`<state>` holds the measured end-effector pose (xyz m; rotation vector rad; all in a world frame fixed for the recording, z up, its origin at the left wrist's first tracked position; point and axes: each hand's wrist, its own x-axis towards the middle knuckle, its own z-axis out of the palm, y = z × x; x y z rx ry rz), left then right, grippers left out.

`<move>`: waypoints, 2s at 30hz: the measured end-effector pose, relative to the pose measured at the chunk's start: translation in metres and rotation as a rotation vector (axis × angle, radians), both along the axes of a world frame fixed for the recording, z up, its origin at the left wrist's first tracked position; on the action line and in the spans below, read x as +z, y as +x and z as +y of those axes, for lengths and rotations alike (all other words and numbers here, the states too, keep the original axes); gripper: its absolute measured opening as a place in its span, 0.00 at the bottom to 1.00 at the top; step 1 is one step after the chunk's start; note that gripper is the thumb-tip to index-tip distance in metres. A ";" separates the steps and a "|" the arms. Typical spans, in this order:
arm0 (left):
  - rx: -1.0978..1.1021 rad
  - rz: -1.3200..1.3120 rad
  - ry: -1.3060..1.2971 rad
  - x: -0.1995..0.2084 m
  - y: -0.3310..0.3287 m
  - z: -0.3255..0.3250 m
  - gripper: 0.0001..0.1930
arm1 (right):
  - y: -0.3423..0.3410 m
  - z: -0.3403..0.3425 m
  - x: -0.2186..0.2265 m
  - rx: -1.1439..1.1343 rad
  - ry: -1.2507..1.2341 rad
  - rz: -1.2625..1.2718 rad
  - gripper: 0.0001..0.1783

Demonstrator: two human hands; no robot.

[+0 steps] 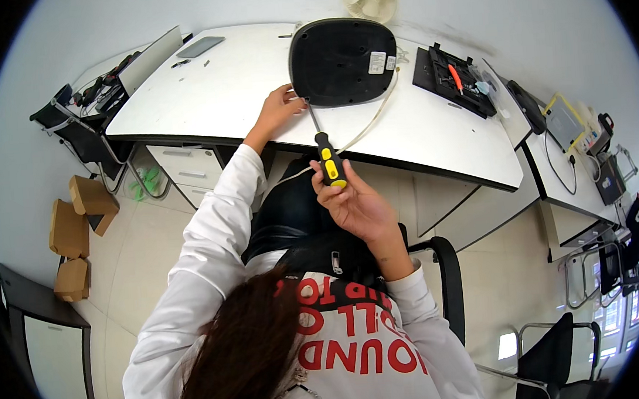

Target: The person uses a screwdriver to fasten screws into the base of a white table fan. They then attach the fan head to the base and secure it with additional screws.

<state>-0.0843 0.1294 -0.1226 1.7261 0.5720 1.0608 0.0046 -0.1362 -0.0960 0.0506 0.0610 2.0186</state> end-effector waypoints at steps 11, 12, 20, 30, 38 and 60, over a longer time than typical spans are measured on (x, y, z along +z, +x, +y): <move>-0.238 -0.061 -0.480 0.026 -0.037 -0.090 0.15 | 0.006 0.009 -0.010 -0.152 0.012 -0.070 0.22; -0.385 0.000 -0.549 0.030 -0.038 -0.096 0.15 | 0.006 0.009 -0.011 -0.132 0.000 -0.036 0.24; -0.751 -0.385 -0.925 0.010 -0.019 -0.099 0.17 | 0.001 0.009 -0.011 -0.117 0.050 -0.088 0.26; -0.472 -0.307 -0.790 0.010 -0.008 -0.116 0.12 | 0.005 0.013 -0.025 -0.251 0.126 -0.226 0.18; -0.981 -0.424 -0.997 0.017 -0.014 -0.119 0.25 | 0.002 0.009 -0.011 -0.078 0.078 0.068 0.21; -1.027 -0.383 -0.913 0.008 -0.010 -0.117 0.22 | 0.004 0.009 -0.011 -0.100 0.213 0.084 0.29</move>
